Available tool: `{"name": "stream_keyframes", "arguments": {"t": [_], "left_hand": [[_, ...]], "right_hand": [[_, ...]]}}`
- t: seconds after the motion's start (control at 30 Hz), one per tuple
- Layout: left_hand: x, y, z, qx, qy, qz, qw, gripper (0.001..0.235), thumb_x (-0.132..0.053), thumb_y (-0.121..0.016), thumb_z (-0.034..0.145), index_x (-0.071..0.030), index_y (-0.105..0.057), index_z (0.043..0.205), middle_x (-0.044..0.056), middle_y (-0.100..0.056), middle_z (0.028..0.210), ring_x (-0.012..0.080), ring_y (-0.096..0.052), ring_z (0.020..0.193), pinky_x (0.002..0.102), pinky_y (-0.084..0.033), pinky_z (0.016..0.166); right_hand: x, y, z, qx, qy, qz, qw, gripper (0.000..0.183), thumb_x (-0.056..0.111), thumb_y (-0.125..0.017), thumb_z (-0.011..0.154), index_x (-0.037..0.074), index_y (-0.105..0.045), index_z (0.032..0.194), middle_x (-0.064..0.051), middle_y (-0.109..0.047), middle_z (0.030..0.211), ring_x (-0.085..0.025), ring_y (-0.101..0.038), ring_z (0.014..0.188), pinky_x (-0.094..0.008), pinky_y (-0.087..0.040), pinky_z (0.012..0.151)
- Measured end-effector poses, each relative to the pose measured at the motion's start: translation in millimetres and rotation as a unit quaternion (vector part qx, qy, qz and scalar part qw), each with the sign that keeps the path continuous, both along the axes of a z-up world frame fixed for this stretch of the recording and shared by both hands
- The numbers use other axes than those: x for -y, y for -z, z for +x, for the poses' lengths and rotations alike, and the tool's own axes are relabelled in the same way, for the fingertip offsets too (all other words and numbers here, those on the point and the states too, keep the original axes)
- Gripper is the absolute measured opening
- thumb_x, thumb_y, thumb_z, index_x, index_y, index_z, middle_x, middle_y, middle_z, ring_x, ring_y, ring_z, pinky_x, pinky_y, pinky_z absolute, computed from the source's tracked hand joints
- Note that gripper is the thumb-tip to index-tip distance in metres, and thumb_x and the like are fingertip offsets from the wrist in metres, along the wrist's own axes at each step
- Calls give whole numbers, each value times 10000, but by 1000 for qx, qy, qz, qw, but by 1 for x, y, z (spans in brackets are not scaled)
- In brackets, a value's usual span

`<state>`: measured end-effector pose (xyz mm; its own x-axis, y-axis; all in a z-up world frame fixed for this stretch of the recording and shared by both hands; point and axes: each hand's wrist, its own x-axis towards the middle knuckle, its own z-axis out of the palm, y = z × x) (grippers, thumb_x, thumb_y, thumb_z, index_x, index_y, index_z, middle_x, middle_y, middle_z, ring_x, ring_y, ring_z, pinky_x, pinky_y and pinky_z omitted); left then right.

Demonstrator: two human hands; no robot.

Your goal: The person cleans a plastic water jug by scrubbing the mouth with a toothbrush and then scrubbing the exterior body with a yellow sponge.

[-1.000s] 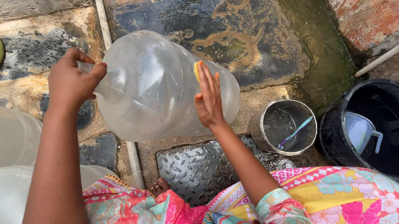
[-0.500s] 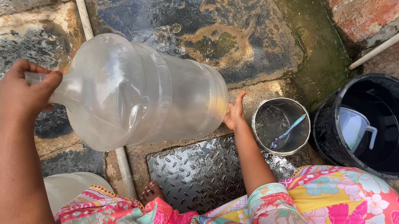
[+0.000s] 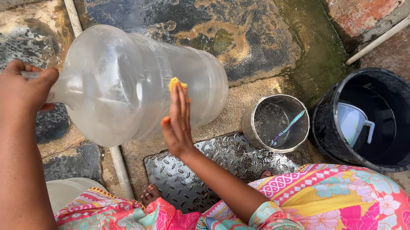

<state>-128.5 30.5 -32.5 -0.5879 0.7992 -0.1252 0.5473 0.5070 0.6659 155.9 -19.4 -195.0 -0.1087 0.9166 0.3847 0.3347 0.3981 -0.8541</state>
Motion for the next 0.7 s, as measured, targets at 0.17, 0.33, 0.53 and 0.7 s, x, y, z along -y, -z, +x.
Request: {"name": "stream_keyframes", "arguments": {"t": [0.17,0.33,0.53,0.7], "left_hand": [[5,2,-4,5,25,13,1000,351,-309,-816,884,-33,-629,995,158,-713,1031,227,-736,843,364,-625,555],[6,7,-12,16,28,17,999,351,-305,-816,889,-28,-629,997,152,-717,1019,216,-726,827,362,-611,543],[5,9,-16,-11,15,-6,1000,350,-302,-816,890,-21,-649,1016,160,-720,984,218,-725,780,356,-610,548],[4,0,-11,0,-17,-50,999,423,-356,-809,866,-12,-666,1065,178,-732,977,237,-725,744,351,-595,549]], "right_hand": [[-7,38,10,49,51,41,997,927,737,-60,1036,52,-41,1661,-182,-47,1745,-351,-24,1635,-576,20,1321],[-86,162,98,159,237,-126,950,805,651,-42,1054,124,-121,1657,-110,-98,1761,-345,-57,1621,-579,-6,1301],[-107,251,156,-405,96,-447,792,1150,916,-137,821,114,-34,1639,-187,-153,1687,-361,-168,1539,-583,-128,1224],[-108,257,154,-544,43,-420,725,1333,1004,-227,780,1,-144,1655,-216,-318,1655,-389,-376,1453,-610,-329,1130]]}}
